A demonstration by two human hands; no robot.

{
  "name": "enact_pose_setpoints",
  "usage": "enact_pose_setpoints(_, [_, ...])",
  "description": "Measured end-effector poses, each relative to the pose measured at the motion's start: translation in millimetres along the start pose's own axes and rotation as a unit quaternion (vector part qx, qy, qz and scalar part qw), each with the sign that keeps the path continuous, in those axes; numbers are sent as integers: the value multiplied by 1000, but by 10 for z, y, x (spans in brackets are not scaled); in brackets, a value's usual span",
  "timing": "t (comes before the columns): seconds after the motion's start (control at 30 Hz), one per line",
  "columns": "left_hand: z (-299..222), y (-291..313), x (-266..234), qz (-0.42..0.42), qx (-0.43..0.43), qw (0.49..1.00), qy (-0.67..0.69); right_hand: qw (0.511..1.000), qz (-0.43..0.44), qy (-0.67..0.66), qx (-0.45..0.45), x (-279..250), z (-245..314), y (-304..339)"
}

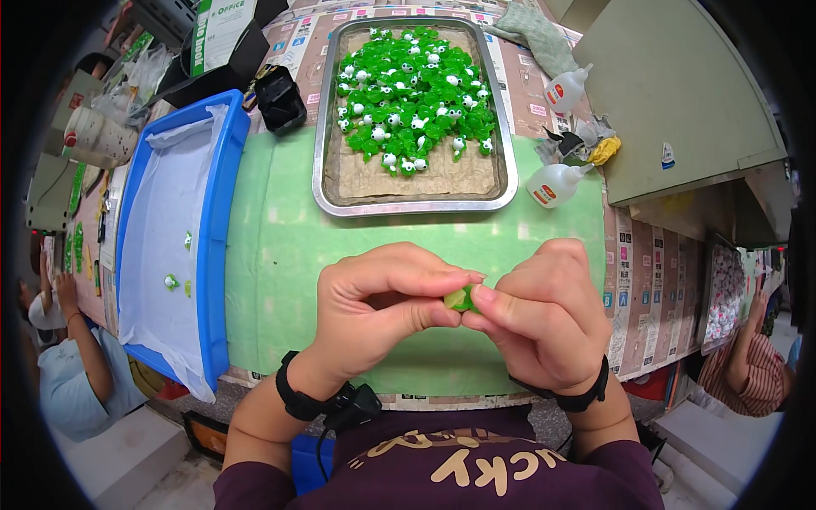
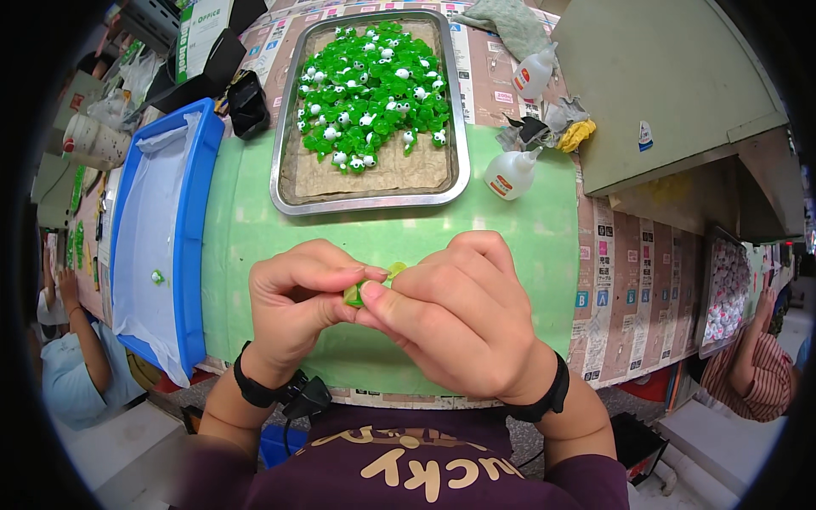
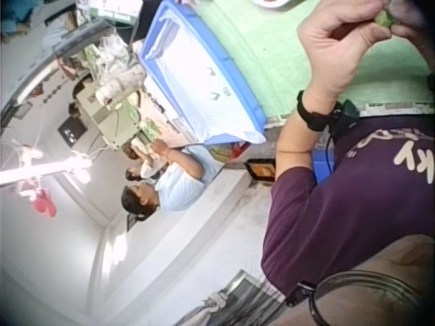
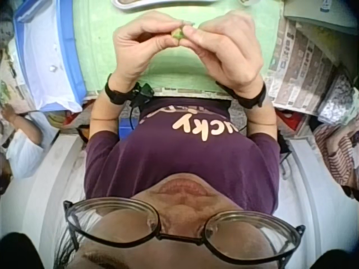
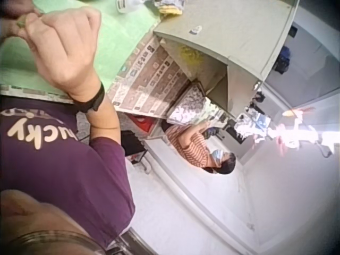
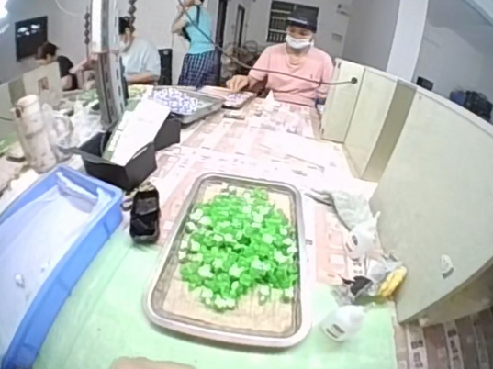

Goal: The person assembles small green and white plastic figures by applying glue from a squeeze bottle to yellow plastic pieces and attaching them to green bodies. The person repeatedly picks up parts, applies glue, and joins them, placing completed figures onto a metal tray.

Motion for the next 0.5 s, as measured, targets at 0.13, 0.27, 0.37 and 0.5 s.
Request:
enact_pose_setpoints(0.13, [-89, 15, 49, 26, 35, 998, -35, 1000, 2, -30, 6, -13, 32, 20])
enact_pose_setpoints(0.27, [-91, 21, 88, 42, 26, 999, -2, 999, 2, -23, -24, -27, 55, 50])
enact_pose_setpoints(0.37, [-53, 41, 139, 9, -12, 991, 136, 998, -14, 28, -55, -120, 141, 25])
enact_pose_setpoints(0.5, [-34, 50, 135, 62, 28, 985, 159, 997, -27, 27, -67, -151, 168, 55])
Point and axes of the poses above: each hand's wrist, its own y-axis away from the middle knuckle, its own x-axis out of the palm, z = x × y, the point moved 7 cm from there along -y, towards the middle knuckle, and after that the axes turned 10 degrees about y, right-handed, at the moved point
